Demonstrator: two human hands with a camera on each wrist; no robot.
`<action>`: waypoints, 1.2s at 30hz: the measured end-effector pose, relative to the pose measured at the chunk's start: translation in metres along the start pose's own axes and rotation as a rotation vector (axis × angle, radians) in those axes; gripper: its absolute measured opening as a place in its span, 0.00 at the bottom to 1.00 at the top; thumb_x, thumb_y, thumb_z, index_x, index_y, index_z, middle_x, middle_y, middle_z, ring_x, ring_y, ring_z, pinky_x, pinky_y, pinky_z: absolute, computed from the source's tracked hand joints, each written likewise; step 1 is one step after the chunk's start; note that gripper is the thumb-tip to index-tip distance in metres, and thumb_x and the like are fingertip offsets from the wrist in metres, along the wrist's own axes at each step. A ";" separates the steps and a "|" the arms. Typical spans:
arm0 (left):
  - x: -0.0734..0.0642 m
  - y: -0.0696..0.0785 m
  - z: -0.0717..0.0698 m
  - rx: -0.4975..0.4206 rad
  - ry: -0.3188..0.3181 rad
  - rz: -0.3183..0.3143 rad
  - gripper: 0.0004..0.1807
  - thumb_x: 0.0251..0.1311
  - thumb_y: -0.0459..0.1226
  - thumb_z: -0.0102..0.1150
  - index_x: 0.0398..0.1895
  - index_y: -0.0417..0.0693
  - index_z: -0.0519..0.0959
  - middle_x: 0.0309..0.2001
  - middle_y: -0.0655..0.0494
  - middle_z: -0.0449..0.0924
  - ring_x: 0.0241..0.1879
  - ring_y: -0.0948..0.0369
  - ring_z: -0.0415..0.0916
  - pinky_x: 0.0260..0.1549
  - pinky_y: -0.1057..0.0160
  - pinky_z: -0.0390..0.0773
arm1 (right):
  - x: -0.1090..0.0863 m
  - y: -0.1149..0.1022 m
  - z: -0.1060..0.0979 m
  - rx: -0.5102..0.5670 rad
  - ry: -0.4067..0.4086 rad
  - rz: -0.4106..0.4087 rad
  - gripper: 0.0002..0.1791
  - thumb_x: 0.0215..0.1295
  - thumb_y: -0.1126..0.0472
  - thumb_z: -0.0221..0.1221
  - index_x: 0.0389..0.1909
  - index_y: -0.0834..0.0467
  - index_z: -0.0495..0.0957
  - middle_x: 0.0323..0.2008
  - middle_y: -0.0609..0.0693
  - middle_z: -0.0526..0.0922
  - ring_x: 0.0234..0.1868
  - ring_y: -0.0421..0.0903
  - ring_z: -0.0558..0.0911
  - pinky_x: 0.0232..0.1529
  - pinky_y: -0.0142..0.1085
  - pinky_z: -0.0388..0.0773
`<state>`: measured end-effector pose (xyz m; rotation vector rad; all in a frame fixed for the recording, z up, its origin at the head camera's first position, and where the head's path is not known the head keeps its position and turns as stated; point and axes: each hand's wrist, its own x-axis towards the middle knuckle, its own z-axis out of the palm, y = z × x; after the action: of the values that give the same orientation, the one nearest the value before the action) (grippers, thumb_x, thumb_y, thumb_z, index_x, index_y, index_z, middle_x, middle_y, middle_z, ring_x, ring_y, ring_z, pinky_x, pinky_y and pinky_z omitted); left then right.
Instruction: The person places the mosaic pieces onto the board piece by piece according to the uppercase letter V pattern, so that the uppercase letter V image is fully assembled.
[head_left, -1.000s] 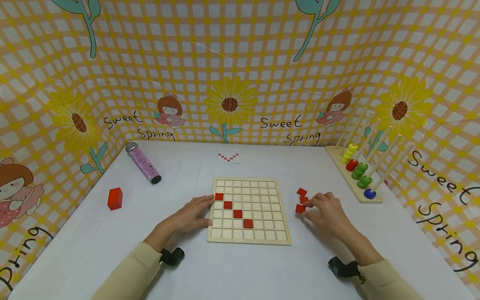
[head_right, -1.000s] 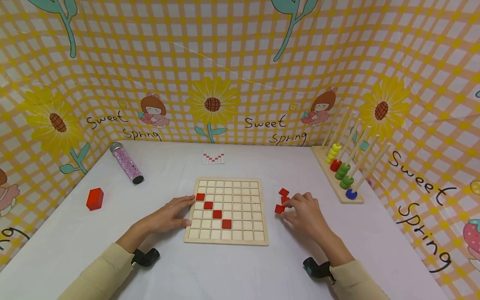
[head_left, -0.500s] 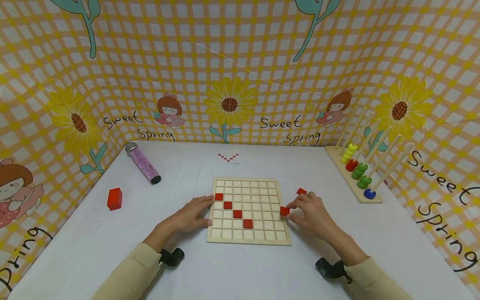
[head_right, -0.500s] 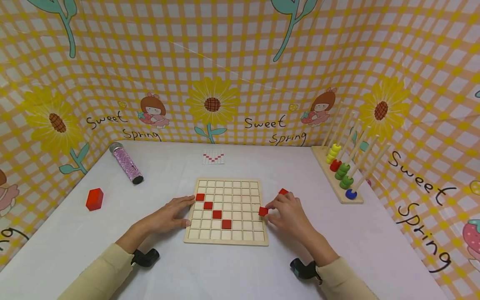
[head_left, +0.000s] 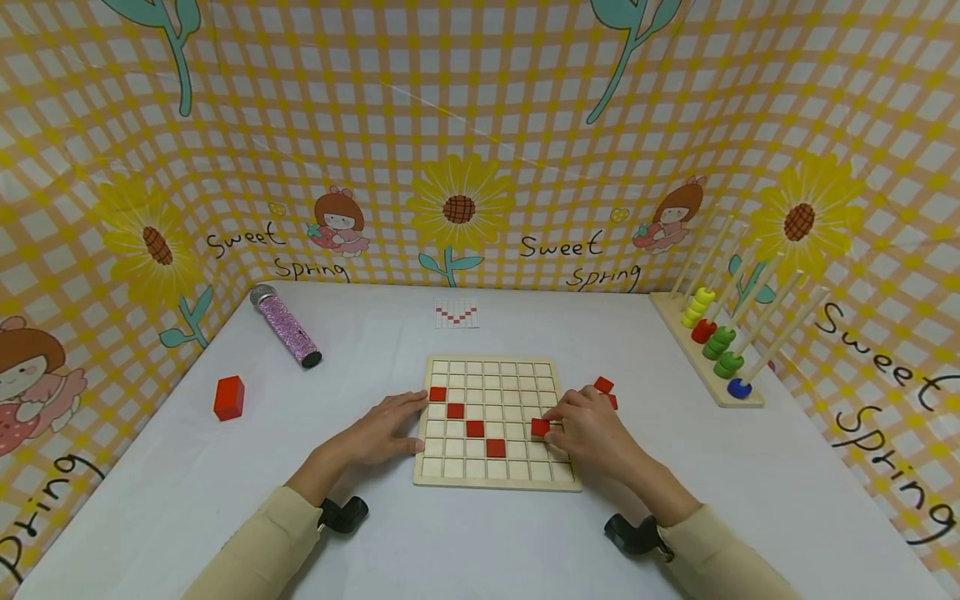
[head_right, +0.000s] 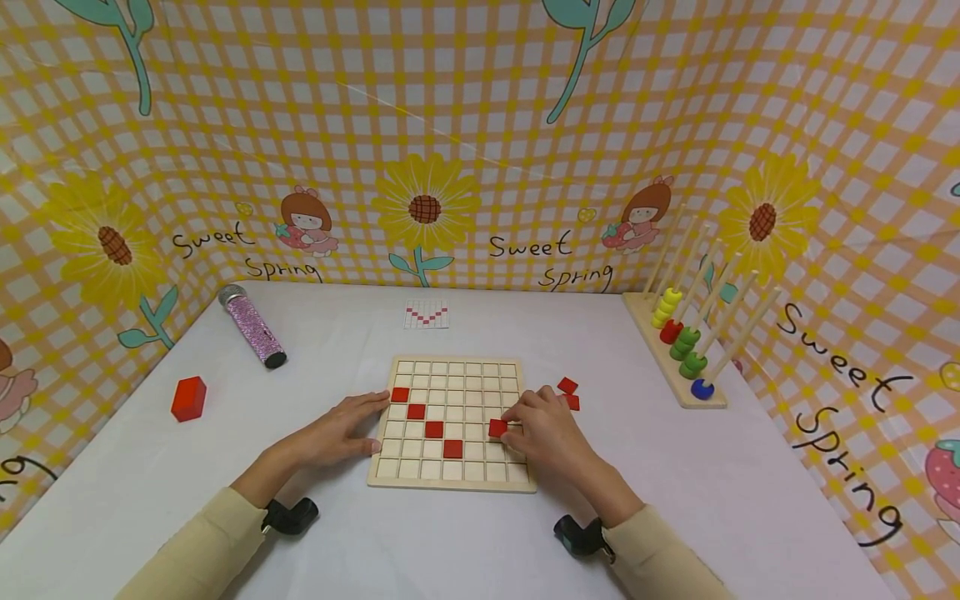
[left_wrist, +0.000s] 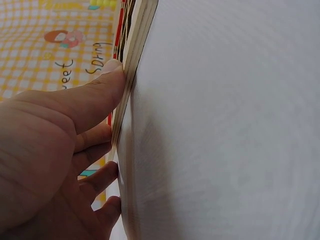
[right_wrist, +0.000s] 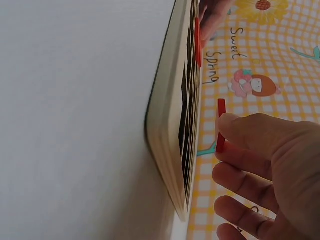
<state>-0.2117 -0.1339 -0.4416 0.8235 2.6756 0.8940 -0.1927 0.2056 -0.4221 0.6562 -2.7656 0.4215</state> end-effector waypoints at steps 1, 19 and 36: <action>0.000 0.000 0.000 0.000 0.000 -0.001 0.37 0.58 0.41 0.62 0.69 0.38 0.60 0.73 0.44 0.54 0.72 0.42 0.49 0.67 0.40 0.54 | 0.001 -0.001 0.001 0.001 -0.001 -0.003 0.11 0.47 0.57 0.70 0.33 0.54 0.85 0.33 0.46 0.82 0.37 0.43 0.68 0.38 0.36 0.64; 0.000 0.001 -0.001 -0.009 -0.002 -0.004 0.38 0.58 0.41 0.62 0.69 0.38 0.60 0.73 0.45 0.54 0.71 0.43 0.50 0.67 0.39 0.55 | 0.015 -0.017 0.011 0.028 -0.070 -0.010 0.09 0.49 0.59 0.66 0.33 0.53 0.86 0.34 0.45 0.81 0.38 0.43 0.68 0.40 0.37 0.63; 0.000 0.000 0.001 0.005 0.005 0.003 0.38 0.58 0.42 0.62 0.69 0.38 0.60 0.72 0.44 0.55 0.71 0.42 0.51 0.67 0.40 0.55 | 0.018 -0.019 0.019 0.018 -0.078 -0.047 0.09 0.50 0.57 0.69 0.34 0.53 0.86 0.33 0.45 0.81 0.38 0.43 0.69 0.39 0.37 0.63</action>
<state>-0.2118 -0.1334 -0.4423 0.8271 2.6826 0.8909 -0.2033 0.1759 -0.4303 0.7561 -2.8160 0.4196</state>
